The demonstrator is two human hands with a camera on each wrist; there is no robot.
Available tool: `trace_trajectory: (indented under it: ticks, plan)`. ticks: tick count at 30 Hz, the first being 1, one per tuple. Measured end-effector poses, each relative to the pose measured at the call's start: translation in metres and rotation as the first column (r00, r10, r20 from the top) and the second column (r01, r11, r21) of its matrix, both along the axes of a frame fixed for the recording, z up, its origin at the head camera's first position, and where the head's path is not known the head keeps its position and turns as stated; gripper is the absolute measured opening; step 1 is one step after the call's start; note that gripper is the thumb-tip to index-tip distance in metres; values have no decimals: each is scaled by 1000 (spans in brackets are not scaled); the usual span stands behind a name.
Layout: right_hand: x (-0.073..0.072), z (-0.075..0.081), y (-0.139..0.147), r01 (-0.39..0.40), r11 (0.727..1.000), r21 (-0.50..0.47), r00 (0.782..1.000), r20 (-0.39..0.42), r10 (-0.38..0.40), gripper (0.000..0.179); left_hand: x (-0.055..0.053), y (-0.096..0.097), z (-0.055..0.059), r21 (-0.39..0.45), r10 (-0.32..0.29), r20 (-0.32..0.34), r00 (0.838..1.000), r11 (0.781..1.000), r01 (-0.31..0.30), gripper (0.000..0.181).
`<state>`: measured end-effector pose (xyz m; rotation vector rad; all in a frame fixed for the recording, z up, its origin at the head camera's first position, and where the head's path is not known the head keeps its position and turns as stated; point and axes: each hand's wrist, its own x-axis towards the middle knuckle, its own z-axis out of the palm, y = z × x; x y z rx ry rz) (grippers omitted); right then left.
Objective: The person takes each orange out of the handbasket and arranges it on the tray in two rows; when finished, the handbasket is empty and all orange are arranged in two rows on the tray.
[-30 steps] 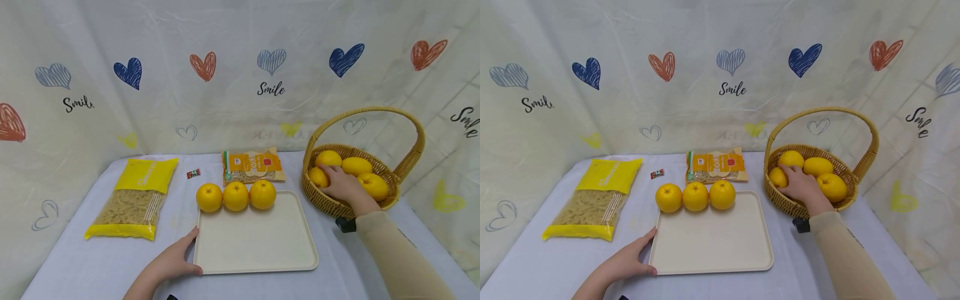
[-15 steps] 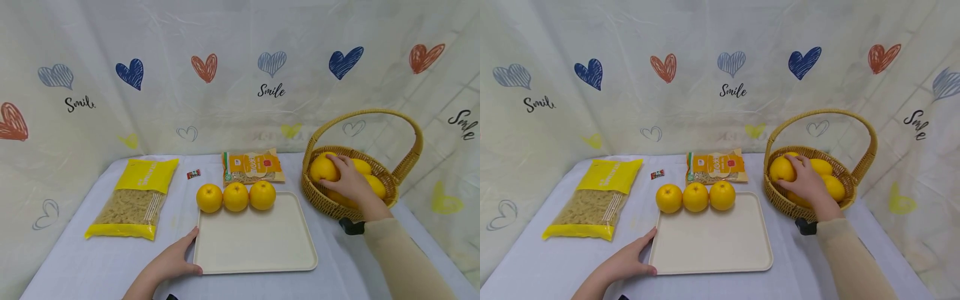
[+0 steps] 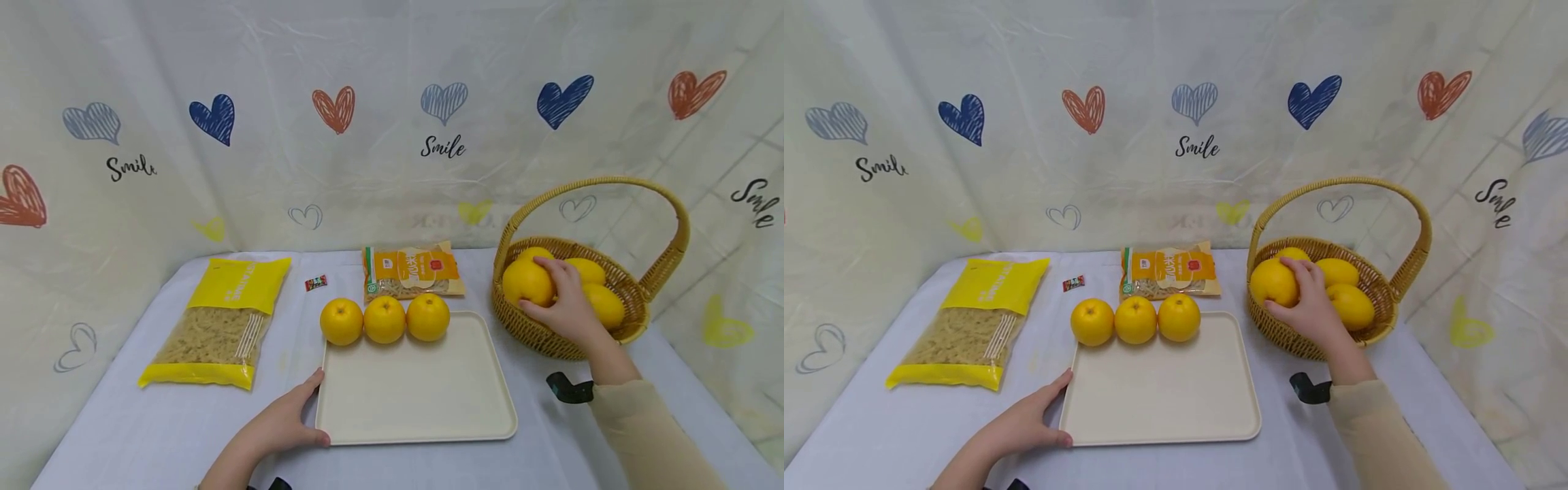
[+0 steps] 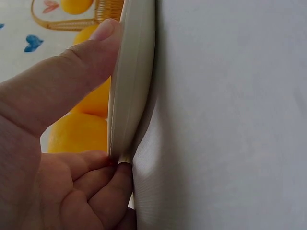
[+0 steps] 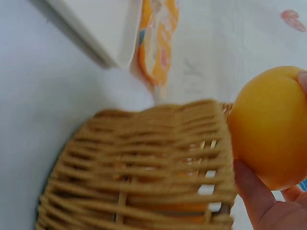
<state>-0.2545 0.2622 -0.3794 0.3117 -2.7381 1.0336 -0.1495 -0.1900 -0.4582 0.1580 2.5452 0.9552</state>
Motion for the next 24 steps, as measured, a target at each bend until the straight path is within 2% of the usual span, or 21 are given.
trace_trajectory:
  ticks: [4, 11, 14, 18, 21, 24]
  plan:
    - [1, -1, -8, -44, 999, -30, 999, -8, 44, 75, 0, 0, 0, -3, 5, -3, 1000, 1000, -5, 113]
    - [6, -5, -22, -137, 985, -108, 989, -70, 130, 51, -4, 0, -3, -10, 9, 18, 1000, 1000, -9, 114]
    - [6, -8, -28, -167, 976, -142, 983, -95, 155, 46, -5, 0, -3, -13, 6, 16, 1000, 1000, -6, 113]
    - [5, -13, -36, -173, 969, -174, 984, -72, 163, 60, -4, 0, -4, -16, 4, 11, 1000, 1000, -4, 113]
    - [4, -17, -42, -155, 975, -161, 987, -62, 147, 74, -3, 0, -4, -18, 7, 10, 1000, 1000, -7, 112]
    - [4, -20, -48, -149, 981, -121, 987, -81, 140, 79, -2, 0, -3, -17, 12, 12, 1000, 1000, -12, 112]
